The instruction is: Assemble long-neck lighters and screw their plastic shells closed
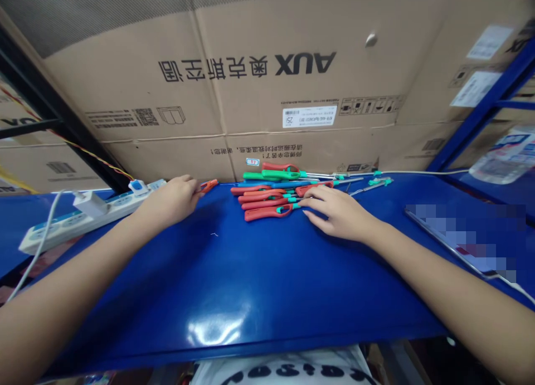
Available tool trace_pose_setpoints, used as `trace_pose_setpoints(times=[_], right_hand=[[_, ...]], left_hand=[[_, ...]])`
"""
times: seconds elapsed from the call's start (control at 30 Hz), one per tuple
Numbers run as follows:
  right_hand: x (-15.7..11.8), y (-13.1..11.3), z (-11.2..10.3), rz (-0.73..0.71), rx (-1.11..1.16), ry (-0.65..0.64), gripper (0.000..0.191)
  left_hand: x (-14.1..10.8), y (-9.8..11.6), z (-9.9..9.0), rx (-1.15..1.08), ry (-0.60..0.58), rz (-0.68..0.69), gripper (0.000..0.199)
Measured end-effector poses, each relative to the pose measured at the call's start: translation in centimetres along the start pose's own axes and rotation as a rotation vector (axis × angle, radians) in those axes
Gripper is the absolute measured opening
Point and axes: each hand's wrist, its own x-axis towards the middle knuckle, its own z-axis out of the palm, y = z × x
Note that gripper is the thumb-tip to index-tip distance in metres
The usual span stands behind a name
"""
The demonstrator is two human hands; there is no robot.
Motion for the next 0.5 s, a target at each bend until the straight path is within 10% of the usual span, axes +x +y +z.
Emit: trace_pose_setpoints(times=[0.2, 0.5], right_hand=[[0.2, -2.8, -1.3, -0.020, 0.208, 0.129, 0.044], [0.0, -3.8, -1.8, -0.014, 0.586, -0.312, 0.011]], left_hand=[[-4.2, 9.6, -3.8, -0.088, 0.044, 0.258, 0.022], [-5.3, 17.1, 1.3, -0.293, -0.092, 0.583, 0.021]])
